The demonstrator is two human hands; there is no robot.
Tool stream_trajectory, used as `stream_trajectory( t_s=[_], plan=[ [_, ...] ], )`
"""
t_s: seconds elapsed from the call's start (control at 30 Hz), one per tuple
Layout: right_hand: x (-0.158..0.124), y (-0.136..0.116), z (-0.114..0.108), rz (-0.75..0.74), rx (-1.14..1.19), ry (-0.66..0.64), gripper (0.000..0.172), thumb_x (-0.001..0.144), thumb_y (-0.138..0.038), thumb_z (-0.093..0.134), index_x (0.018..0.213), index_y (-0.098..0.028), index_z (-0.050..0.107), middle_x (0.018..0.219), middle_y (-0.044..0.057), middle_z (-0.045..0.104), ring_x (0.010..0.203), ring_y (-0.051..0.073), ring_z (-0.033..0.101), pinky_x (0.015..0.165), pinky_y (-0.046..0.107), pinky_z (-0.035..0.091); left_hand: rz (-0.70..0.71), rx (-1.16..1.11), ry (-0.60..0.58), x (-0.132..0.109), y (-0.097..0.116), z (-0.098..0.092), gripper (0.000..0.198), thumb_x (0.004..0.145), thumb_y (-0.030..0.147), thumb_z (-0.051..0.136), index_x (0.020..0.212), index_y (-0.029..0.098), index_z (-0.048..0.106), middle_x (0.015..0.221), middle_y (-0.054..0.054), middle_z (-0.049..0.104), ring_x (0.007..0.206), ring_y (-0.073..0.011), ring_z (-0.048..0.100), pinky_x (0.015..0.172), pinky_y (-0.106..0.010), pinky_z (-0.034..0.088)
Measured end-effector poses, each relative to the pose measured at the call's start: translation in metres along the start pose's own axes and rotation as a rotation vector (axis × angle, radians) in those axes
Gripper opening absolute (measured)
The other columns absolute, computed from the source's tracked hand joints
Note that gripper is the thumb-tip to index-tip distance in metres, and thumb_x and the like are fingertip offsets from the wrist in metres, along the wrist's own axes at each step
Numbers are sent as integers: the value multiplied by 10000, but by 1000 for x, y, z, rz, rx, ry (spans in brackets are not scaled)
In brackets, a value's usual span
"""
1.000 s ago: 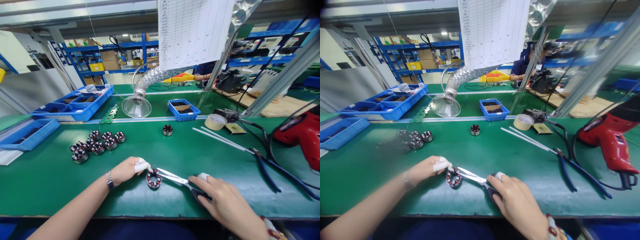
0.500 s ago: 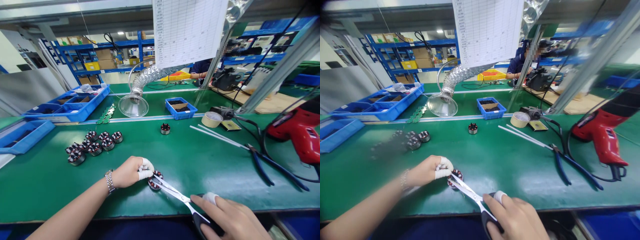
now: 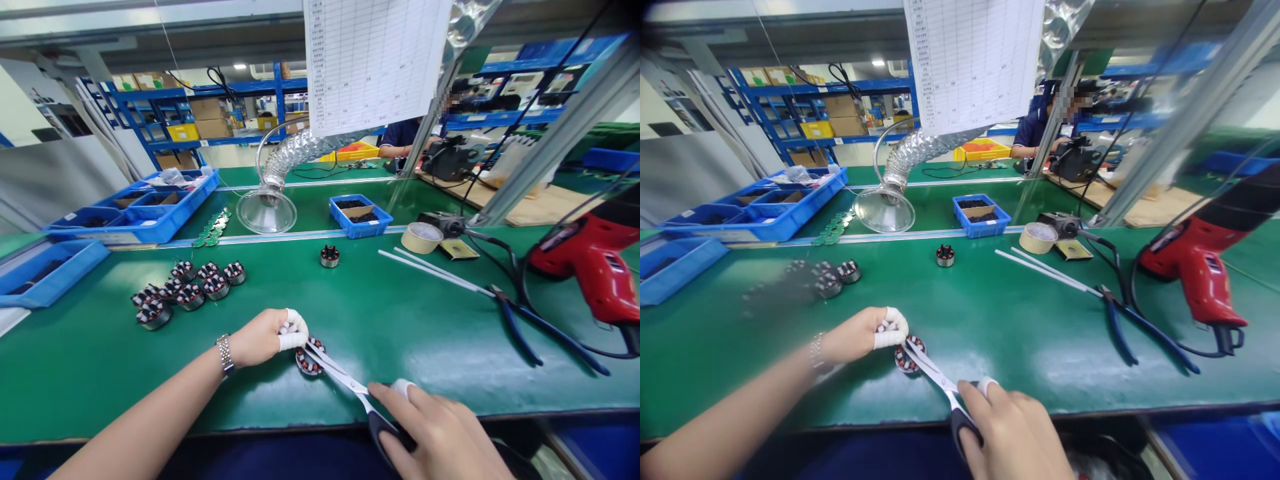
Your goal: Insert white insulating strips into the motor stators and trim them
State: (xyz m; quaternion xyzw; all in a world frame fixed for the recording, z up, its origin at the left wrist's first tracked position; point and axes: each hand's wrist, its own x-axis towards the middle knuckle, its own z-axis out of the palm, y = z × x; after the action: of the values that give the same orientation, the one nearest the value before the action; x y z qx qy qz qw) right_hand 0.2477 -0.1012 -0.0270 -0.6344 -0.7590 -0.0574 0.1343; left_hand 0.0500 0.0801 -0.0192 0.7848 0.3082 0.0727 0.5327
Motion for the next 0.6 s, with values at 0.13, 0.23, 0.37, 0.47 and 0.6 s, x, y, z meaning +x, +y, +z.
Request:
stream_trajectory(
  t_s=[0.13, 0.23, 0.37, 0.47, 0.6],
  plan=[
    [7, -4, -1, 7, 9, -30, 307, 688, -161, 529, 982, -242, 561, 705, 2, 607, 531, 161, 585, 493, 279, 437, -1, 13, -5, 0, 1, 1, 175, 747, 332, 525, 719, 159, 529, 617, 32, 460, 579, -107, 397, 568, -235, 339],
    [10, -3, -1, -29, 4, 0, 301, 691, -141, 508, 972, -235, 560, 684, -4, 601, 512, 154, 573, 478, 269, 408, 4, 30, -1, -1, 1, 1, 171, 752, 327, 517, 705, 163, 514, 613, 39, 439, 576, -104, 375, 558, -234, 319],
    [12, 1, 1, -87, -25, 42, 283, 719, -134, 450, 967, -220, 555, 658, 3, 594, 481, 145, 557, 456, 258, 385, 24, 69, 22, 0, -1, 1, 181, 770, 318, 487, 663, 173, 475, 598, 53, 384, 568, -102, 333, 547, -233, 289],
    [14, 4, -1, -108, -35, 76, 281, 719, -133, 425, 953, -218, 555, 639, 5, 592, 464, 145, 553, 436, 251, 384, 38, 92, 25, 1, -3, 1, 179, 781, 305, 473, 658, 175, 459, 602, 56, 373, 568, -101, 323, 550, -234, 285],
    [7, 8, -8, -95, 8, 65, 307, 689, -142, 470, 966, -249, 547, 659, -9, 609, 500, 145, 571, 469, 249, 432, 46, 97, 26, 0, -3, -4, 193, 797, 314, 450, 668, 172, 463, 631, 45, 420, 588, -103, 361, 578, -236, 311]
  ],
)
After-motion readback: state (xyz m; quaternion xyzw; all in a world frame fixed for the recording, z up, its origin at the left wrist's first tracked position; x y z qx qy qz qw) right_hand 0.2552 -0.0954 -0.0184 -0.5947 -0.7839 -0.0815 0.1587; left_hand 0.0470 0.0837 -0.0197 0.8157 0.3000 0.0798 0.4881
